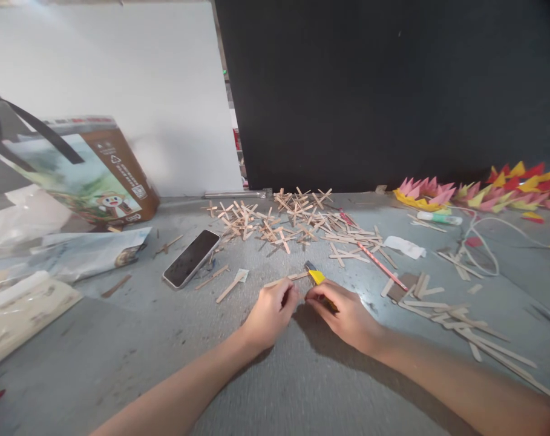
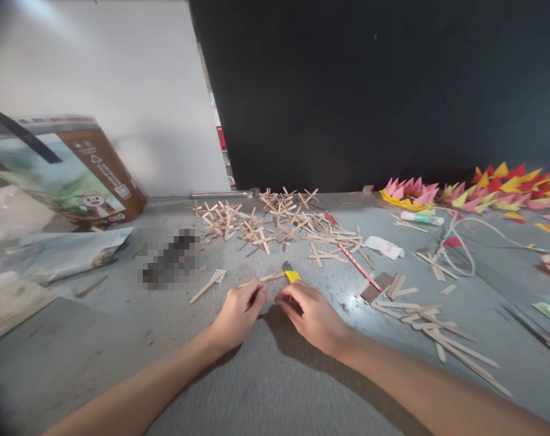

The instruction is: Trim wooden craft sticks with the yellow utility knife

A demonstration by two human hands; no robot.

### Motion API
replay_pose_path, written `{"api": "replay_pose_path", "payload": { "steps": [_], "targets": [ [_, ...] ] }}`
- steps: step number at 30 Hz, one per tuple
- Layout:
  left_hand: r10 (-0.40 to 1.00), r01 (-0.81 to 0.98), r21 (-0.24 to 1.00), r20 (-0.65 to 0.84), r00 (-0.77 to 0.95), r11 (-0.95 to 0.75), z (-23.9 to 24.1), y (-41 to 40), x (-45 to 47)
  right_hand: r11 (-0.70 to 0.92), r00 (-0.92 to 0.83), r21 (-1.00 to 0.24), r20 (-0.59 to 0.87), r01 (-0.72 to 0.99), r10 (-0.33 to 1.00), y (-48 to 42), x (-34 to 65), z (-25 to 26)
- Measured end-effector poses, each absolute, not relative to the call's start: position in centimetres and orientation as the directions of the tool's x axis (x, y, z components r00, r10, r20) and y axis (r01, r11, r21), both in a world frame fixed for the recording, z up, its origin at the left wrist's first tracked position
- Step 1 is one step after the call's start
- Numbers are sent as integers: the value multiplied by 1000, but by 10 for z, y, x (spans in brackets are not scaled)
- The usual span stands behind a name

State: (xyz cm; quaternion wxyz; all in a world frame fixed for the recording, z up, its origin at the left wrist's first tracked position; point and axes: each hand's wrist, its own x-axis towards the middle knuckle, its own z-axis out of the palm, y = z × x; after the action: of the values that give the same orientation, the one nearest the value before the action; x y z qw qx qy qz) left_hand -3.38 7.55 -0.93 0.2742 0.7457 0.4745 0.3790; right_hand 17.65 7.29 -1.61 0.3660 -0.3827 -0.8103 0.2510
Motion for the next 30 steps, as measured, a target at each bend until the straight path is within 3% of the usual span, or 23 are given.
{"api": "replay_pose_path", "payload": {
  "steps": [30],
  "targets": [
    [912, 484, 782, 268, 309, -394, -11, 74, -36, 673, -571, -506, 368, 540, 734, 75, 174, -22]
  ]
}}
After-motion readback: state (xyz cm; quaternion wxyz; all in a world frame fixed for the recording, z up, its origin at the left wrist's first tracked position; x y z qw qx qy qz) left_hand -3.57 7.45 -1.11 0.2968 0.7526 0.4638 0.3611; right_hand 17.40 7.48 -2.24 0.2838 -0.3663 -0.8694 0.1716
